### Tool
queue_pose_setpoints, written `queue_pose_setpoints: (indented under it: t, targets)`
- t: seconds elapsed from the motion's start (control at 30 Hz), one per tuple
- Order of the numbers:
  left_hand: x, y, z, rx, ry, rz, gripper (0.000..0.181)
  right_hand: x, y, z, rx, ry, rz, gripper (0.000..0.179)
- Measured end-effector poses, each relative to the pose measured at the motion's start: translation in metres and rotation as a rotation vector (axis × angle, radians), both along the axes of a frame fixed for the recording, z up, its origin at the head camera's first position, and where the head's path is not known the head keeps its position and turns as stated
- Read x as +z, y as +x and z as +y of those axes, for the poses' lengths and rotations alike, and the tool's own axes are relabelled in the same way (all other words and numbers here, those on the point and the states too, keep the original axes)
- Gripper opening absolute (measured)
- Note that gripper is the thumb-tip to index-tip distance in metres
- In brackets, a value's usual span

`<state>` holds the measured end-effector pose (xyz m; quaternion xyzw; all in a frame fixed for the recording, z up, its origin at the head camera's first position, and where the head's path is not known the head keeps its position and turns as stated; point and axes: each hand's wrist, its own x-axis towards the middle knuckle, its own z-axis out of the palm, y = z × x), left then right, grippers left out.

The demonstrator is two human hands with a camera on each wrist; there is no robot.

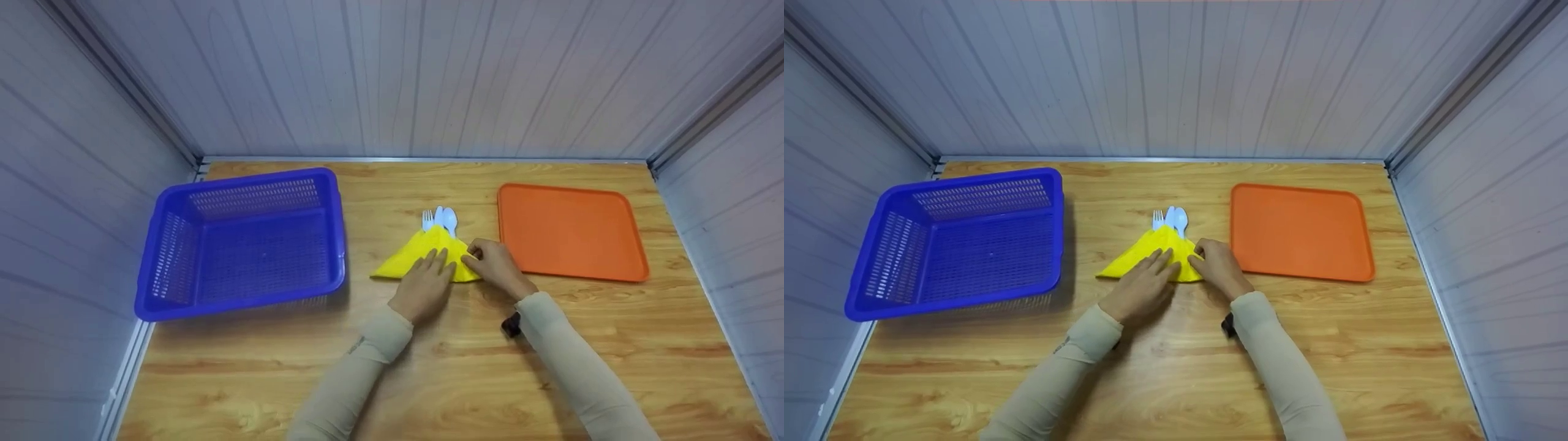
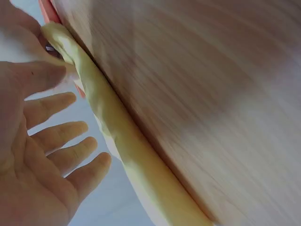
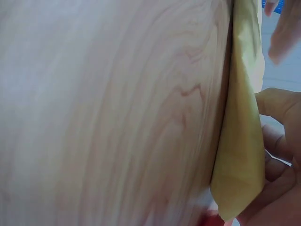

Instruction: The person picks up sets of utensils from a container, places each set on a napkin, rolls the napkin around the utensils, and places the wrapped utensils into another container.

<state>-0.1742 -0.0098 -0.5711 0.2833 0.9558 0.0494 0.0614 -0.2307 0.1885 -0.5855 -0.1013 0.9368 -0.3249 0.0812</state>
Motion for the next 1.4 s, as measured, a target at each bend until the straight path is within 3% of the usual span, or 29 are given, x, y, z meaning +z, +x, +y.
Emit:
queue_pose_setpoints:
  t: [0.17, 0.37, 0.63, 0.77, 1.1, 1.23, 1.4]
  targets:
    - [-0.005, 0.004, 0.009, 0.003, -0.074, -0.085, 0.055, 0.001, 0.006, -0.001, 0.006, 0.100, 0.068, 0.022]
    - [-0.008, 0.005, 0.011, 0.014, -0.102, -0.091, 0.061, 0.003, 0.012, 0.001, -0.002, 0.266, 0.136, 0.032]
    - [-0.008, 0.003, 0.011, 0.008, -0.087, -0.105, 0.062, 0.013, 0.010, 0.007, -0.032, 0.292, -0.019, 0.041]
    - [-0.007, 0.003, 0.010, 0.013, -0.083, -0.108, 0.062, 0.018, 0.011, 0.015, -0.055, 0.284, -0.057, 0.044]
    - [-0.005, 0.004, 0.009, 0.016, -0.064, -0.107, 0.059, 0.020, 0.031, 0.037, -0.124, -0.085, -0.236, 0.049]
    - [-0.005, 0.003, 0.008, 0.007, -0.062, -0.098, 0.058, 0.015, 0.038, 0.037, -0.184, -0.237, -0.232, 0.034]
    - [-0.006, 0.002, 0.008, 0.001, -0.053, -0.099, 0.057, 0.008, 0.043, 0.020, -0.273, -0.443, -0.165, 0.018]
